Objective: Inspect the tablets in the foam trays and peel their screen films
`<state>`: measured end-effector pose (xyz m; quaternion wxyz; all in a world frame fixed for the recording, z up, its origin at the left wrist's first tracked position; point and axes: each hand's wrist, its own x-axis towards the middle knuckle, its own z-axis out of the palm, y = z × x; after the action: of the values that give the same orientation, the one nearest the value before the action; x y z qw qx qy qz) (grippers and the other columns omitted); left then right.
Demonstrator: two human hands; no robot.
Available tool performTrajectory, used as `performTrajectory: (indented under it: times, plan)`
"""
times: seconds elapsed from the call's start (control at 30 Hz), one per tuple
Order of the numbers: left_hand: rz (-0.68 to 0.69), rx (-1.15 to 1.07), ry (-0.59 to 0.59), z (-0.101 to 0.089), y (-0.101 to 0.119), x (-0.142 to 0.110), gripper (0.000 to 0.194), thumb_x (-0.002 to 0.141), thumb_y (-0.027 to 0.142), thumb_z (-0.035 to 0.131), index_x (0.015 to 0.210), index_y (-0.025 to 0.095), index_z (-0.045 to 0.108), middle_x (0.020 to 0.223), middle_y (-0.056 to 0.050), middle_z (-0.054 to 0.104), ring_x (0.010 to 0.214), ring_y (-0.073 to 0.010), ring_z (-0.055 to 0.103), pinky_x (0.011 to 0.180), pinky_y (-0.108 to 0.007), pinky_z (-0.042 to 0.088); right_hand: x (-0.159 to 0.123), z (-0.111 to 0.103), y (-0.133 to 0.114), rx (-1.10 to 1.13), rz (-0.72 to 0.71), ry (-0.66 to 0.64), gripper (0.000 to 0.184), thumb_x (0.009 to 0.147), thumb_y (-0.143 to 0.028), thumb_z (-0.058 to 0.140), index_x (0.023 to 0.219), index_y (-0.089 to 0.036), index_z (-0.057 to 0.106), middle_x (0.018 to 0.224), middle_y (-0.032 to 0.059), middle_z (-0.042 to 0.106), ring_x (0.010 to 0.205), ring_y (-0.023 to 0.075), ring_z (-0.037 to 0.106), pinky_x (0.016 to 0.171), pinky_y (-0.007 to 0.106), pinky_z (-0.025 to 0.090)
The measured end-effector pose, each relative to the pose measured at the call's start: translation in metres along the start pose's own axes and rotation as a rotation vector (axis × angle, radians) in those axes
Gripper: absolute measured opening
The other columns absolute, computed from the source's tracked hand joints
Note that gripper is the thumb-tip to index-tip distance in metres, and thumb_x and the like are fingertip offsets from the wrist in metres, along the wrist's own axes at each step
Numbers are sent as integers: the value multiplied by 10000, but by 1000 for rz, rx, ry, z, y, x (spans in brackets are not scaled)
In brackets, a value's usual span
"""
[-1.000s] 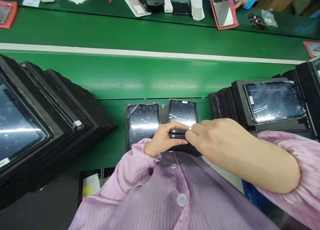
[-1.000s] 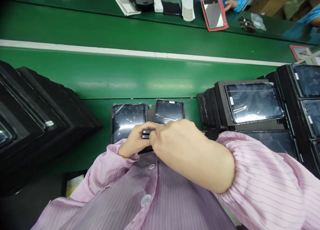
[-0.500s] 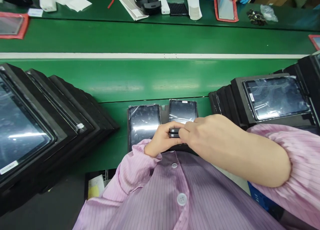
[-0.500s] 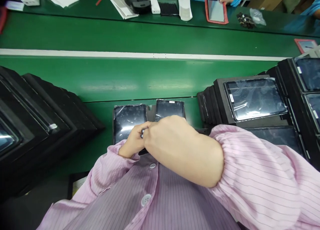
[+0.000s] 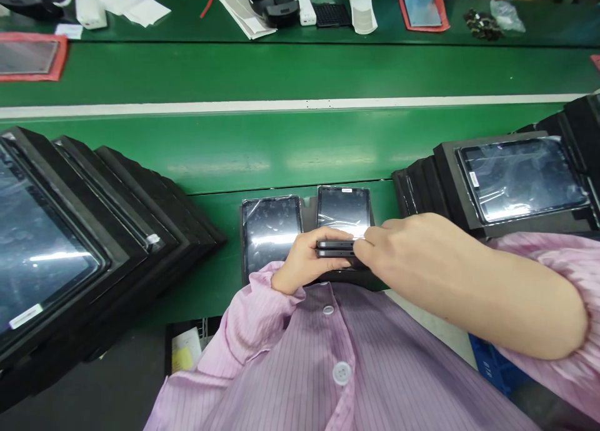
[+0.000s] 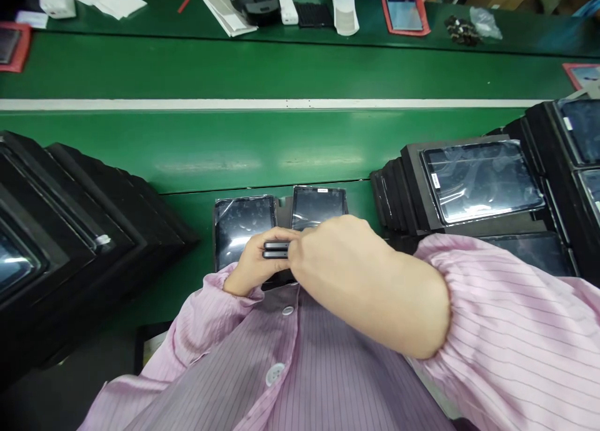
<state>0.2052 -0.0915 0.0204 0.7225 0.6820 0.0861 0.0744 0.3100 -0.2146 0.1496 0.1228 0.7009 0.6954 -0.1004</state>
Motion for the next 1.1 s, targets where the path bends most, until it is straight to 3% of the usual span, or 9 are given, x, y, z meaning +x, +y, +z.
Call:
performTrajectory:
  times: [0.17, 0.3, 0.47, 0.67, 0.77, 0.87, 1.0, 1.1]
  plan:
    - [75, -11, -12, -1, -4, -3, 356, 635, 427, 761, 874, 177, 675, 927, -73, 726, 895, -220, 671, 812, -332, 527, -15, 5, 24, 161, -15, 9, 174, 785, -79, 536, 637, -170, 535, 535, -18, 538, 433, 104, 459, 423, 246, 233]
    - [144, -26, -41, -1, -6, -6, 307, 653, 369, 764, 880, 185, 668, 944, -83, 725, 925, -223, 668, 825, -350, 533, -27, 16, 44, 435, 73, 138, 231, 895, -201, 435, 690, -176, 540, 615, -11, 567, 493, 107, 511, 483, 224, 344]
    - [188, -37, -42, -1, -6, -8, 305, 663, 346, 763, 912, 202, 662, 960, -83, 721, 930, -217, 665, 823, -349, 534, -34, 27, 47, 630, 95, 190, 328, 941, -289, 351, 690, -182, 533, 603, -8, 557, 485, 111, 501, 489, 232, 359]
    - [218, -51, -52, 0, -8, -9, 316, 674, 331, 760, 951, 221, 653, 973, -69, 709, 936, -203, 650, 830, -334, 516, -24, 31, 37, 594, 8, 225, 247, 931, -260, 420, 755, -163, 563, 641, -13, 560, 502, 96, 499, 487, 212, 359]
    - [245, -64, -35, 3, -9, -11, 436, 651, 505, 722, 970, 217, 645, 967, -75, 697, 958, -223, 627, 867, -364, 486, -21, 37, 35, 559, -41, 239, 228, 930, -239, 427, 777, -161, 578, 675, -7, 566, 535, 96, 512, 495, 204, 368]
    - [258, -93, 22, 8, -9, -13, 607, 657, 700, 563, 993, 201, 638, 952, -88, 684, 964, -249, 608, 886, -398, 460, -19, 40, 36, 559, -66, 239, 254, 941, -229, 403, 780, -160, 586, 686, -3, 565, 547, 92, 515, 503, 196, 379]
    - [214, -137, 138, 15, -9, -15, 467, 808, 601, 479, 960, 195, 653, 934, -81, 673, 930, -243, 605, 839, -390, 464, -19, 40, 40, 553, -43, 250, 289, 955, -250, 376, 782, -159, 588, 688, 2, 565, 560, 95, 521, 524, 199, 396]
    - [213, -132, 169, 18, -9, -16, 385, 823, 530, 505, 909, 192, 670, 893, -75, 679, 886, -244, 611, 811, -389, 464, -20, 39, 41, 564, -55, 240, 295, 958, -250, 368, 785, -159, 590, 692, 4, 570, 574, 95, 532, 529, 197, 401]
